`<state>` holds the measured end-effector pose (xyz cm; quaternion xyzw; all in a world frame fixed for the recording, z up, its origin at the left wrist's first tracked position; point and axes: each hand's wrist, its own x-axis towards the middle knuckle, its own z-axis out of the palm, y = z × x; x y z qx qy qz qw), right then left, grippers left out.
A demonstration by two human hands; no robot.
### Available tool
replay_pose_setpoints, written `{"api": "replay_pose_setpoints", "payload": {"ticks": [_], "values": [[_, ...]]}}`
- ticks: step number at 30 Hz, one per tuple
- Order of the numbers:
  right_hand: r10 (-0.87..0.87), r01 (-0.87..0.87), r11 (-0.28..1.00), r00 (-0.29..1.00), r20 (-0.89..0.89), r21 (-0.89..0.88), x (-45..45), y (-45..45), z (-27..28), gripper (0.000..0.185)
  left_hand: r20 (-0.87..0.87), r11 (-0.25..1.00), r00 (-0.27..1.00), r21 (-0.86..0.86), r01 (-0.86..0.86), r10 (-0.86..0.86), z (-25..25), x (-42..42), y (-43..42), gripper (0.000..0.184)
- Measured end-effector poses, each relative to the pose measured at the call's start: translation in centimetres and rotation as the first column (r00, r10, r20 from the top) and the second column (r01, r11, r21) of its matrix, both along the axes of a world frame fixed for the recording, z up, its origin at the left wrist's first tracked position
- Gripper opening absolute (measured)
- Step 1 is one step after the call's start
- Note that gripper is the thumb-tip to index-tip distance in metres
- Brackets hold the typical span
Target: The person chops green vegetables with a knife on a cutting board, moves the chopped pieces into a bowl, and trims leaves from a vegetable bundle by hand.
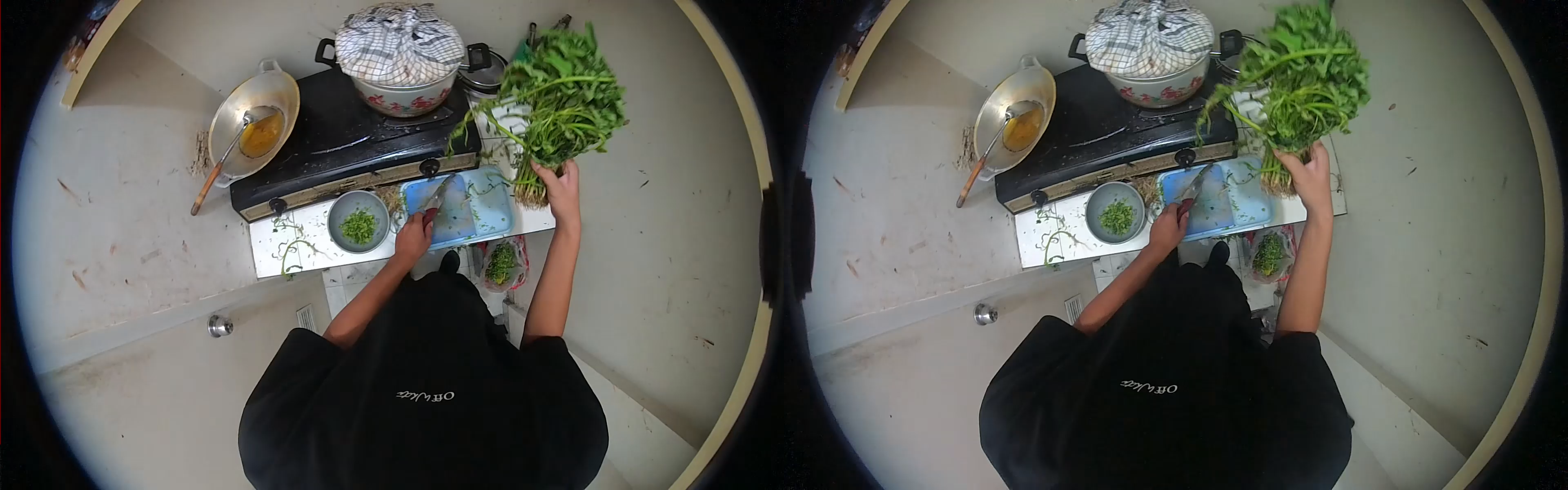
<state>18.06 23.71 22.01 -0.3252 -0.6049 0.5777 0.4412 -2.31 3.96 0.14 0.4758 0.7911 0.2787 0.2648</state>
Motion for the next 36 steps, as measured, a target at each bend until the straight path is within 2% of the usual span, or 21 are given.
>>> {"api": "replay_pose_setpoints", "payload": {"ticks": [5,7,9,10,11,13,14,15,17,18,19,21,23,26,28,29,31,32,34,35,36], "values": [[-0.178,0.192,0.98,0.962,0.206,-0.048,4.6,2.0,-6.2,0.031,0.001,0.998,1.0,0.056,0.01,-0.01,-0.2,0.1,-0.2,0.028],[-0.222,0.232,0.973,0.938,0.266,-0.006,6.4,3.6,-9.6,0.032,-0.023,0.999,1.0,0.049,0.018,-0.017,0.3,0.0,-0.1,0.027],[-0.297,0.275,0.955,0.857,0.421,0.114,8.0,4.9,-12.2,0.034,-0.011,0.999,0.999,0.026,0.034,-0.034,0.6,0.1,-0.1,0.026],[-0.295,0.276,0.955,0.836,0.462,0.111,9.1,6.1,-14.3,0.043,-0.012,0.999,0.999,0.024,0.035,-0.035,0.5,0.0,0.0,0.026],[-0.299,0.28,0.953,0.834,0.464,0.111,10.1,7.2,-16.8,0.043,-0.013,0.999,0.999,0.019,0.036,-0.036,0.4,0.0,-0.1,0.026],[-0.415,0.267,0.906,0.71,0.568,0.329,11.3,8.9,-20.6,0.047,-0.009,0.999,0.999,-0.025,0.037,-0.038,0.5,0.1,0.1,0.027],[-0.419,0.23,0.906,0.619,0.665,0.356,11.6,9.1,-21.2,0.058,-0.018,0.999,0.999,-0.014,0.034,-0.034,0.3,0.2,0.1,0.027],[-0.415,0.226,0.907,0.62,0.665,0.356,11.4,9.0,-21.2,0.058,-0.028,1.0,0.999,-0.002,0.028,-0.028,0.3,0.3,0.0,0.028],[-0.307,0.199,0.945,0.265,0.914,0.26,10.3,8.6,-21.4,0.064,-0.039,1.0,0.999,-0.006,0.028,-0.029,0.0,0.5,0.0,0.028],[-0.214,0.206,0.963,0.178,0.96,0.176,9.7,8.6,-21.5,0.066,-0.051,0.999,0.998,-0.01,0.032,-0.033,0.0,0.5,-0.1,0.03],[-0.206,0.185,0.968,0.188,0.96,0.171,9.4,8.6,-22.6,0.066,-0.056,1.0,0.998,-0.014,0.009,-0.01,-0.1,0.6,-0.1,0.03],[-0.211,0.237,0.951,0.034,0.977,0.197,8.9,8.2,-24.7,0.067,-0.034,0.999,0.999,0.035,0.01,-0.009,-0.5,0.8,-0.3,0.03],[-0.146,0.211,0.967,0.015,0.989,0.139,8.1,7.4,-23.0,0.07,-0.043,0.999,0.999,0.048,-0.001,0.003,-0.6,0.9,-0.5,0.028],[-0.188,0.223,0.957,-0.008,0.982,0.185,5.8,6.3,-22.0,0.07,-0.033,0.998,0.998,0.013,-0.061,0.062,0.4,0.9,-0.7,0.027],[-0.3,0.143,0.929,-0.247,0.922,0.341,2.9,4.8,-20.8,0.067,0.021,0.997,0.998,0.038,-0.066,0.066,1.2,1.0,-1.1,0.028],[-0.306,0.116,0.933,-0.24,0.921,0.34,1.3,4.0,-19.9,0.067,0.023,0.995,0.995,0.036,-0.095,0.094,1.4,1.0,-1.4,0.028],[-0.391,-0.112,0.91,0.083,0.917,0.398,-3.5,0.6,-15.5,0.06,0.06,1.0,0.998,-0.015,-0.025,0.026,1.6,0.9,-2.0,0.029],[-0.386,-0.164,0.879,0.308,0.869,0.448,-6.5,-1.3,-13.3,0.049,0.089,0.999,0.996,-0.034,-0.023,0.026,1.8,0.8,-2.3,0.031],[-0.239,-0.276,0.787,0.688,0.686,0.551,-12.8,-6.1,-8.8,0.031,0.104,0.999,0.994,-0.029,-0.028,0.03,1.9,0.6,-3.2,0.031],[-0.087,-0.349,0.799,0.739,0.668,0.49,-15.6,-8.6,-7.0,0.029,0.115,1.0,0.993,-0.022,-0.009,0.012,1.8,0.6,-3.7,0.032],[0.066,-0.423,0.796,0.771,0.634,0.432,-18.4,-11.0,-5.9,0.027,0.141,1.0,0.99,0.02,-0.01,0.007,-0.7,0.8,-3.9,0.032]]}}
